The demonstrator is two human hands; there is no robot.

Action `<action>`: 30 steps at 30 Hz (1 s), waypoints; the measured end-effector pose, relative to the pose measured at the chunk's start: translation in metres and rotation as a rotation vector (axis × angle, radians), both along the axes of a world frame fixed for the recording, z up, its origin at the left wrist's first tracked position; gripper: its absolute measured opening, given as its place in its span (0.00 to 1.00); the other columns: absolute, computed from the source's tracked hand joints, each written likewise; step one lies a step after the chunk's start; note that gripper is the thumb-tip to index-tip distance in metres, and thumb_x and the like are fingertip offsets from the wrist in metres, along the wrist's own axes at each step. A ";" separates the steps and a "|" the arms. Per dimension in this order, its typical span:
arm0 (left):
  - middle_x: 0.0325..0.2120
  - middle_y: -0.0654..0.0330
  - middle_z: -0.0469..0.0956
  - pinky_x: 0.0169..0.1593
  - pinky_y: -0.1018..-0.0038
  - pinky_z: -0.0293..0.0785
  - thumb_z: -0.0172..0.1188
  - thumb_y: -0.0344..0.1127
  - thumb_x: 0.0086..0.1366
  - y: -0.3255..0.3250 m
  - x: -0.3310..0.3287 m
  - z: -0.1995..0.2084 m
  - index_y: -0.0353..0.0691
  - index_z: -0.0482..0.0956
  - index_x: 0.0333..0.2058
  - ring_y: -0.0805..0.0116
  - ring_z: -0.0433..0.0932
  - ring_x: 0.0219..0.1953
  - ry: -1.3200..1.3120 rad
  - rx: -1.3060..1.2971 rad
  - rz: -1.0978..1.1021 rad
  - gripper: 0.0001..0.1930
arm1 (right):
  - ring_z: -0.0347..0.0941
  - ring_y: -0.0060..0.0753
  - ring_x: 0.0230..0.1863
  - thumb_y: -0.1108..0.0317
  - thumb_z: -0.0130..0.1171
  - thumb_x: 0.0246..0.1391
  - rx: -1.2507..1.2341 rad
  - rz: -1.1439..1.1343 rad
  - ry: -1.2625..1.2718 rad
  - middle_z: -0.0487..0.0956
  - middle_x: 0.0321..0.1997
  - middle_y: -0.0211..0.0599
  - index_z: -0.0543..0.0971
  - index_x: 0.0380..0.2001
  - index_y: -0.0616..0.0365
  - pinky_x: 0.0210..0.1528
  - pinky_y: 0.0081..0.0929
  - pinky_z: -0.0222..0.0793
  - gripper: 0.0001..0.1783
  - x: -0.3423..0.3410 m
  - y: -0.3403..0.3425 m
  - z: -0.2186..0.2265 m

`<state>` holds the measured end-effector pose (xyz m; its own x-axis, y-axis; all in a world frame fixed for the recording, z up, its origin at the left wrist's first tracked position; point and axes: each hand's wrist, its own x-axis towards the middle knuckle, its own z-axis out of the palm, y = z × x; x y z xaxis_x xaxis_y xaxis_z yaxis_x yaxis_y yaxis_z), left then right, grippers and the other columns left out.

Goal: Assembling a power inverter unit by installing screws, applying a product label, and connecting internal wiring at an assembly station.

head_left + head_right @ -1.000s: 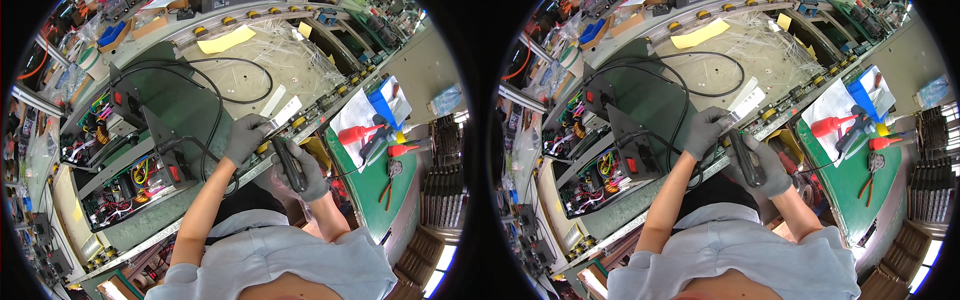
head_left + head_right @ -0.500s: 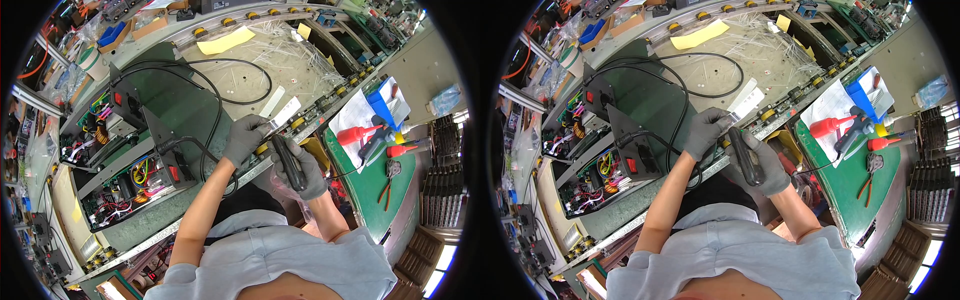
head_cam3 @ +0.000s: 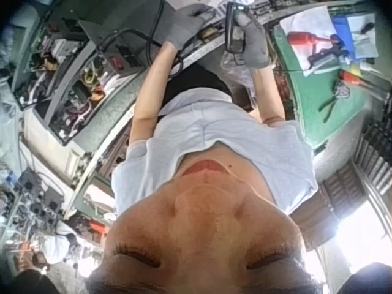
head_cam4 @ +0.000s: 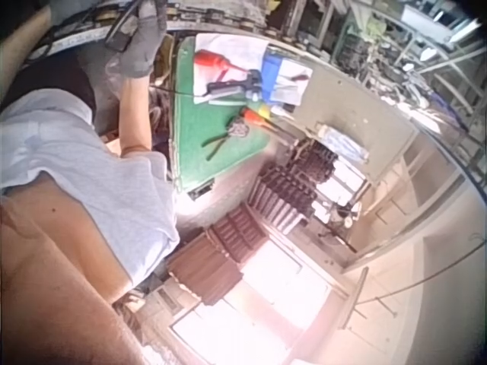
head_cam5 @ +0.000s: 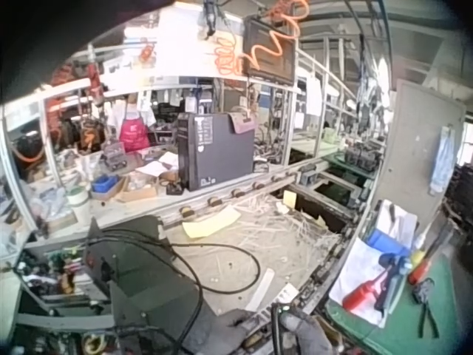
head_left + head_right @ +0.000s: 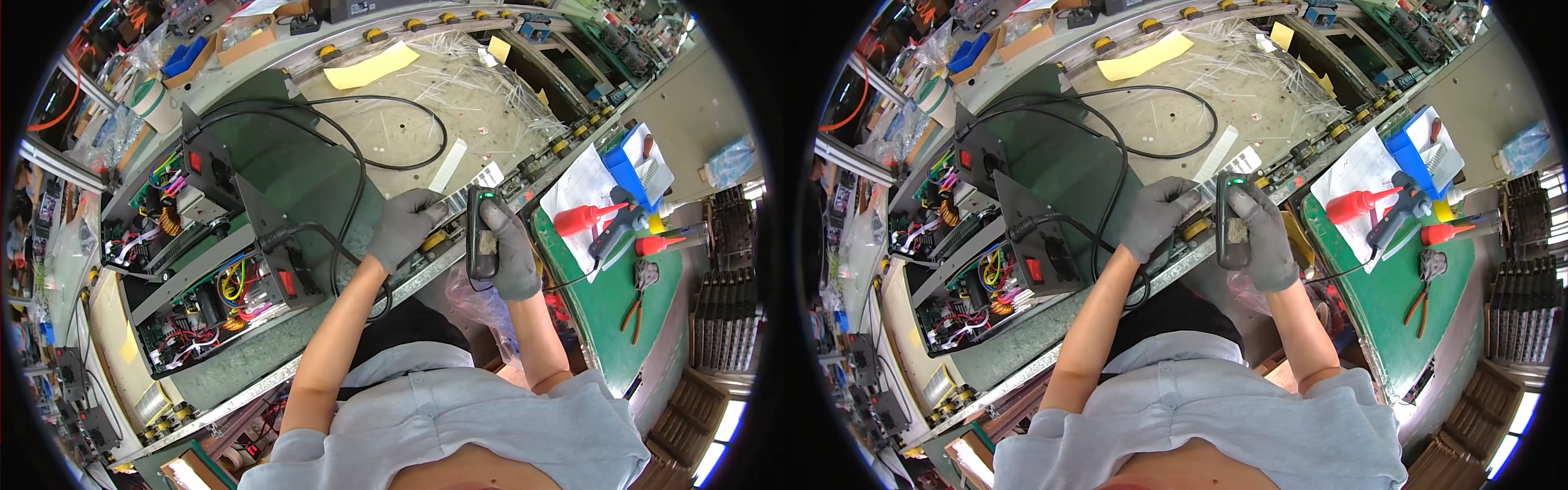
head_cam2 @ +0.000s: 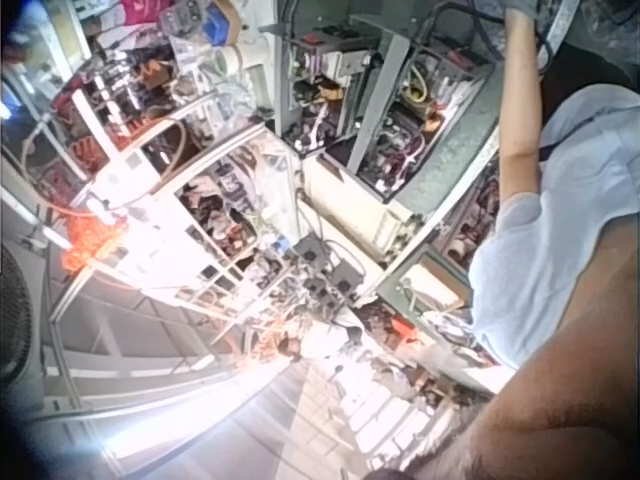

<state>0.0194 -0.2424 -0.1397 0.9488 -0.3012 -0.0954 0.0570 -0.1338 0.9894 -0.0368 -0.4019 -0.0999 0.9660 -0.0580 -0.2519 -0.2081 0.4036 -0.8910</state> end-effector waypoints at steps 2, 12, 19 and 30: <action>0.28 0.55 0.79 0.38 0.76 0.70 0.57 0.34 0.57 -0.002 0.003 -0.005 0.33 0.79 0.37 0.74 0.75 0.30 -0.005 0.000 0.005 0.12 | 0.73 0.20 0.31 0.62 0.53 0.55 -0.015 -0.030 -0.002 0.77 0.32 0.30 0.72 0.47 0.61 0.33 0.16 0.69 0.19 0.000 0.002 0.000; 0.25 0.59 0.79 0.35 0.79 0.70 0.59 0.32 0.56 -0.002 0.005 -0.020 0.34 0.80 0.35 0.78 0.73 0.28 0.021 -0.118 0.043 0.10 | 0.73 0.28 0.18 0.54 0.51 0.57 0.410 0.096 0.358 0.78 0.32 0.44 0.69 0.47 0.66 0.18 0.19 0.71 0.25 -0.029 0.009 -0.007; 0.26 0.60 0.80 0.35 0.79 0.70 0.60 0.32 0.56 -0.001 0.002 -0.012 0.34 0.80 0.35 0.78 0.73 0.28 0.041 -0.068 0.055 0.10 | 0.74 0.32 0.17 0.56 0.53 0.56 0.485 0.144 0.388 0.77 0.29 0.44 0.70 0.45 0.68 0.17 0.26 0.70 0.23 -0.027 0.009 -0.001; 0.26 0.58 0.80 0.35 0.78 0.70 0.60 0.32 0.56 -0.001 0.004 -0.016 0.35 0.80 0.35 0.77 0.74 0.28 0.017 -0.081 0.043 0.10 | 0.74 0.27 0.19 0.56 0.54 0.55 0.475 0.144 0.366 0.78 0.29 0.41 0.70 0.46 0.67 0.18 0.22 0.70 0.25 -0.027 0.010 -0.005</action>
<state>0.0234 -0.2439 -0.1556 0.9593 -0.2680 -0.0891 0.0783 -0.0507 0.9956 -0.0635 -0.3921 -0.1049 0.8018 0.2667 -0.5348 -0.5484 0.6842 -0.4808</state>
